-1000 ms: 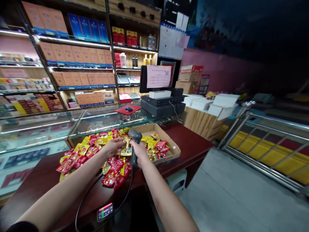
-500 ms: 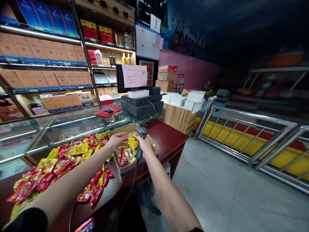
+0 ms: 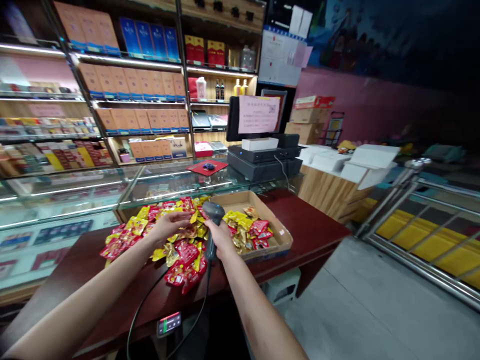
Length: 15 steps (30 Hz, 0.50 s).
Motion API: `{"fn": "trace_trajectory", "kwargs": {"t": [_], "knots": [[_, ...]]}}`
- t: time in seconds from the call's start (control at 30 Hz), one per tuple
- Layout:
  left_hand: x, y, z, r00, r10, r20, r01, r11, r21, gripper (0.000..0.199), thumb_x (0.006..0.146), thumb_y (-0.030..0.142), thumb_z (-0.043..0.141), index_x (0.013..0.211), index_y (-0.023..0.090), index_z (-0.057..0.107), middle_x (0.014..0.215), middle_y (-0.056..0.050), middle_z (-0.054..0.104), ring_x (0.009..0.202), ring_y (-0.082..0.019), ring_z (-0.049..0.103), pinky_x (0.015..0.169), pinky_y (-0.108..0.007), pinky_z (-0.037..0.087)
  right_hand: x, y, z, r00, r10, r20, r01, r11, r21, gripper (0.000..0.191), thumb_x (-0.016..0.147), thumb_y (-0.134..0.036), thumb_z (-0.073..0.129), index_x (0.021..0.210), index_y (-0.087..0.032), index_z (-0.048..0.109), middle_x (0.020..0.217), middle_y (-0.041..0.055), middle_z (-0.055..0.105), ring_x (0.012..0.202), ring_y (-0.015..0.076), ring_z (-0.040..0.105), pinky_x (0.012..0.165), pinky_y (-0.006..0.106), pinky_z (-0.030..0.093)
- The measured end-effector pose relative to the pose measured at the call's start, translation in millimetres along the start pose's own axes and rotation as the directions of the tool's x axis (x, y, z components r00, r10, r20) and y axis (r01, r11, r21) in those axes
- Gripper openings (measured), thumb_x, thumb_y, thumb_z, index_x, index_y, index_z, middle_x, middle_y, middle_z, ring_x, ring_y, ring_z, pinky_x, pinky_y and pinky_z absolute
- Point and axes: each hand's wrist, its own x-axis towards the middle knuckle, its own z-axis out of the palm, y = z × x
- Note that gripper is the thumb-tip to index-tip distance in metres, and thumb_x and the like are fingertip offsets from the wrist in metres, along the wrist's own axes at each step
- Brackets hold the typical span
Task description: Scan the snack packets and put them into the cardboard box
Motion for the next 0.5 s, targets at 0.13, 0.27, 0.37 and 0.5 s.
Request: {"fn": "trace_trajectory", "kwargs": {"t": [0.13, 0.27, 0.37, 0.5], "knots": [[-29.3, -19.2, -40.0, 0.996, -0.055, -0.071, 0.054, 0.998, -0.021, 0.039, 0.061, 0.023, 0.084, 0.097, 0.015, 0.071, 0.095, -0.010, 0.071, 0.080, -0.020, 0.069, 0.065, -0.029, 0.058, -12.0, 24.9, 31.3, 0.995, 0.005, 0.100, 0.000, 0.999, -0.049, 0.023, 0.062, -0.031, 0.066, 0.081, -0.019, 0.068, 0.071, -0.0009, 0.067, 0.069, 0.0161, 0.057, 0.066, 0.026, 0.042], [-49.1, -46.0, -56.7, 0.988, -0.120, -0.095, 0.106, 0.984, -0.144, 0.040, 0.066, 0.024, 0.081, 0.103, 0.014, 0.068, 0.097, -0.011, 0.069, 0.079, -0.019, 0.069, 0.067, -0.030, 0.058, -14.5, 55.8, 43.9, 0.985, -0.073, 0.155, 0.101, 0.979, -0.178, 0.023, 0.065, -0.033, 0.064, 0.082, -0.019, 0.068, 0.075, -0.0001, 0.068, 0.073, 0.0182, 0.058, 0.069, 0.027, 0.042], [-56.3, -63.5, -54.2, 0.973, -0.208, -0.097, 0.181, 0.956, -0.230, 0.042, 0.071, 0.021, 0.078, 0.109, 0.012, 0.065, 0.092, -0.011, 0.068, 0.075, -0.019, 0.069, 0.069, -0.033, 0.058, -11.2, 74.7, 45.9, 0.984, -0.090, 0.151, 0.132, 0.947, -0.293, 0.021, 0.066, -0.035, 0.063, 0.079, -0.019, 0.067, 0.073, 0.0009, 0.067, 0.071, 0.0195, 0.058, 0.067, 0.028, 0.041], [-55.3, -78.1, -40.7, 0.950, -0.300, -0.086, 0.262, 0.916, -0.303, 0.043, 0.077, 0.016, 0.070, 0.118, 0.010, 0.057, 0.081, -0.008, 0.066, 0.069, -0.017, 0.068, 0.069, -0.032, 0.057, -6.8, 84.9, 47.0, 0.985, -0.124, 0.120, 0.165, 0.882, -0.441, 0.020, 0.066, -0.036, 0.063, 0.077, -0.020, 0.067, 0.070, 0.0023, 0.066, 0.069, 0.0209, 0.058, 0.066, 0.029, 0.040]]}}
